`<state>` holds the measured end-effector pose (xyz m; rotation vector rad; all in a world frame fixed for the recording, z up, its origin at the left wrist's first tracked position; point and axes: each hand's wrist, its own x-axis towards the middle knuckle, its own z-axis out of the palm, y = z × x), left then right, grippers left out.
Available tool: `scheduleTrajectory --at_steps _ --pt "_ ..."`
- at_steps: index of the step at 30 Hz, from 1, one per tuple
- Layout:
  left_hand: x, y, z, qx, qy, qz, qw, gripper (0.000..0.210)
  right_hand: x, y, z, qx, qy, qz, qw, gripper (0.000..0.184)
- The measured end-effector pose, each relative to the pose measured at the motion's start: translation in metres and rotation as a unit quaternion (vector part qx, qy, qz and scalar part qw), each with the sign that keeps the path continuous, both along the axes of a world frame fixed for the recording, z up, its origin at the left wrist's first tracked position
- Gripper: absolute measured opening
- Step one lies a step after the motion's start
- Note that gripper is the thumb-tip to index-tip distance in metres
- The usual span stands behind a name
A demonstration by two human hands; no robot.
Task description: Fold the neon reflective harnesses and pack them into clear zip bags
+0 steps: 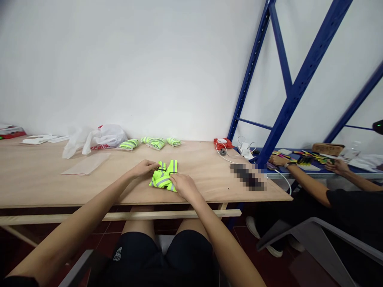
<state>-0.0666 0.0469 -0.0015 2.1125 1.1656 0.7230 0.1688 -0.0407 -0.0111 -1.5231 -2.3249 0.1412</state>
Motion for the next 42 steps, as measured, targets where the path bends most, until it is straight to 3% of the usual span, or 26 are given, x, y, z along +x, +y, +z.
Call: scheduleTrajectory --at_steps 6,10,15,18,21,23,27,31,35,38,42 --pt "-0.009 -0.045 0.005 0.16 0.105 0.012 0.982 0.044 0.0 0.002 -0.004 0.013 0.054 0.024 0.998 0.038" --pt "-0.006 -0.06 0.003 0.118 0.07 0.013 0.99 0.047 0.0 0.002 -0.005 0.003 0.096 0.035 0.995 0.037" --pt "-0.007 -0.091 0.004 0.048 0.065 -0.038 0.996 0.061 -0.001 -0.013 -0.007 -0.008 0.106 0.044 0.993 0.044" --pt "-0.01 -0.112 0.002 0.054 0.068 -0.061 0.994 0.078 -0.003 -0.032 -0.011 -0.005 0.07 0.058 0.996 0.059" --pt "-0.013 -0.128 -0.004 0.066 0.054 -0.06 0.995 0.07 -0.005 -0.049 -0.017 0.019 0.04 0.083 0.996 0.081" --pt "-0.014 -0.137 -0.01 0.096 0.052 -0.054 0.993 0.067 -0.005 -0.057 -0.022 0.043 0.04 0.098 0.993 0.079" --pt "-0.016 -0.15 -0.023 0.151 0.06 -0.047 0.986 0.061 0.001 -0.066 -0.029 0.081 0.065 0.137 0.985 0.056" --pt "-0.017 -0.151 -0.02 0.13 0.056 -0.065 0.988 0.049 0.008 -0.071 -0.029 0.078 0.083 0.169 0.979 0.043" --pt "-0.014 -0.141 -0.004 0.09 0.071 -0.06 0.992 0.035 0.012 -0.072 -0.02 0.04 0.132 0.132 0.982 0.039" --pt "-0.006 -0.127 0.001 0.091 0.096 -0.016 0.991 0.041 0.011 -0.066 -0.01 0.002 0.19 0.1 0.977 0.03" --pt "0.009 -0.102 -0.004 0.079 0.084 0.072 0.991 0.055 0.008 -0.042 -0.001 -0.068 0.28 0.083 0.954 0.029"
